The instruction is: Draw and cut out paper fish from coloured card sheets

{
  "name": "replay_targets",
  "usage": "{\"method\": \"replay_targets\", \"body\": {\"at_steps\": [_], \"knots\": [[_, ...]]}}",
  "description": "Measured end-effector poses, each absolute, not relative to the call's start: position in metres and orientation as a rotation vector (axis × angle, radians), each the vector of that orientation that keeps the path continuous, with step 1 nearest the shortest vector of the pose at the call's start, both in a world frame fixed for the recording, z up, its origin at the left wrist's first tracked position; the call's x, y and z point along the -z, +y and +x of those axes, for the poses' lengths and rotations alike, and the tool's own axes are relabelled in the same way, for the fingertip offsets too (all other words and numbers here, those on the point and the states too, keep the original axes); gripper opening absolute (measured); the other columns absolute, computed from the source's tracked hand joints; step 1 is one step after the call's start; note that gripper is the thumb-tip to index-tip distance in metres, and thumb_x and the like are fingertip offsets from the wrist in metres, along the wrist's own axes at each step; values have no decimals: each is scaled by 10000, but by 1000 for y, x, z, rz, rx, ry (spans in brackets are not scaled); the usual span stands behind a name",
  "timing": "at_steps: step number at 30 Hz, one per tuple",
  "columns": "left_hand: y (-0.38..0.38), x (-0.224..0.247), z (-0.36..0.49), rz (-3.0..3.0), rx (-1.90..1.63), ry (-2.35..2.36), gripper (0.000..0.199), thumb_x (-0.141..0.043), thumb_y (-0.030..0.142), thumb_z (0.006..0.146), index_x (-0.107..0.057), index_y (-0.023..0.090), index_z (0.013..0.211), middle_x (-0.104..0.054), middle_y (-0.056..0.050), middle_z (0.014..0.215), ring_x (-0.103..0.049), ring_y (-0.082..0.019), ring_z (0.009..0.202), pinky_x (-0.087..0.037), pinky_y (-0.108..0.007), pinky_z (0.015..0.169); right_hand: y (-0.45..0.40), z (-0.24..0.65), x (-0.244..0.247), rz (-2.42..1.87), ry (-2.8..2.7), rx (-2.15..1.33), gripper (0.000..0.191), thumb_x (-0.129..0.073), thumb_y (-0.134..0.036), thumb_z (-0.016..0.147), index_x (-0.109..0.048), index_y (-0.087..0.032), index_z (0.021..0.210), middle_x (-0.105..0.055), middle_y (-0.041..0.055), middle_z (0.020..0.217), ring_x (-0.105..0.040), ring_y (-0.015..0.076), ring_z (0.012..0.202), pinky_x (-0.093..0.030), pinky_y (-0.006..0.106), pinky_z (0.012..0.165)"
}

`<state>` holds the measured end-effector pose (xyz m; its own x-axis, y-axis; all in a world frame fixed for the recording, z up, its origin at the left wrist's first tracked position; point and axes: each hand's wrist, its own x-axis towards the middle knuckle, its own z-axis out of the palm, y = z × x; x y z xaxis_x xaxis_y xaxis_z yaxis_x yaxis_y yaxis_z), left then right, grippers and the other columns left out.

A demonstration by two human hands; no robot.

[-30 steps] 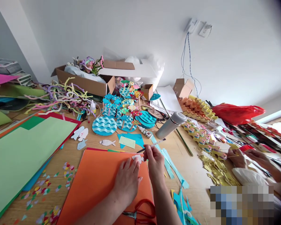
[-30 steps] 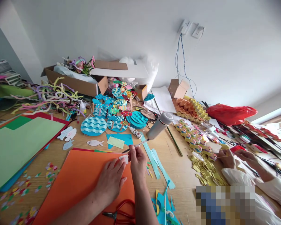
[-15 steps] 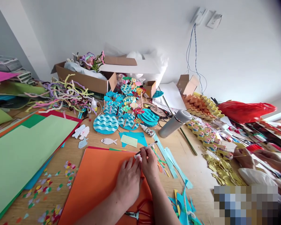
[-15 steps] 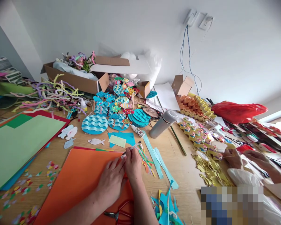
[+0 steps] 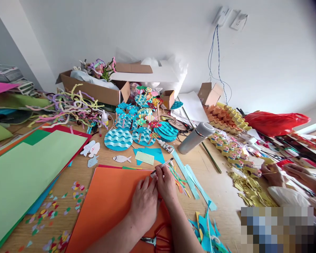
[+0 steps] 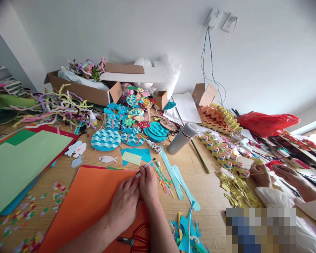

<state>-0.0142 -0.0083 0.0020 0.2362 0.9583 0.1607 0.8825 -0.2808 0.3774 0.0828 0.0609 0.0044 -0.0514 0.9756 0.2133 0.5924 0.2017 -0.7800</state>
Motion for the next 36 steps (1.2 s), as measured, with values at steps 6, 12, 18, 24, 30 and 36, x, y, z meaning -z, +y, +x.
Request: {"method": "replay_targets", "body": {"at_steps": [6,12,18,24,30,36], "knots": [[-8,-3,-15,2293,-559,1726,509,-426,143,835,-454,175,1342,-528,-86,1324,-445,-288,1200,-366,-472,995,61,83,-4,-1472,-1746,-666,264,-360,-353,926,-509,-200,771,-606,25,732,-541,162,658,-411,277,619],[-7,0,-14,2298,-564,1716,513,-418,134,832,-453,156,1343,-506,-80,1356,-432,-289,1211,-357,-460,998,61,83,-4,-1489,-1736,-634,236,-379,-326,913,-510,-201,762,-613,22,733,-543,157,652,-410,270,615],[-8,2,-13,2308,-543,1720,504,-415,158,853,-433,140,1356,-485,-80,1378,-428,-285,1217,-337,-458,1015,63,84,-4,-1506,-1700,-644,213,-388,-305,905,-494,-203,752,-585,6,701,-528,156,646,-395,269,614],[-8,5,-13,2321,-569,1729,521,-417,167,863,-390,148,1383,-471,-70,1390,-421,-284,1211,-338,-461,1009,66,87,-3,-1554,-1673,-591,246,-369,-326,910,-506,-199,749,-576,13,704,-516,167,668,-382,284,643],[-7,7,-13,2336,-532,1743,461,-419,233,893,-439,153,1347,-483,-79,1376,-426,-288,1201,-349,-470,991,70,93,-1,-1586,-1647,-563,263,-374,-369,905,-482,-212,724,-573,13,692,-515,173,660,-375,286,626],[-6,5,-14,2372,-551,1745,450,-417,280,909,-438,174,1346,-475,-72,1383,-447,-287,1171,-372,-463,961,74,102,-1,-1577,-1684,-587,267,-396,-381,903,-491,-214,718,-602,16,687,-546,176,653,-384,282,616]]}}
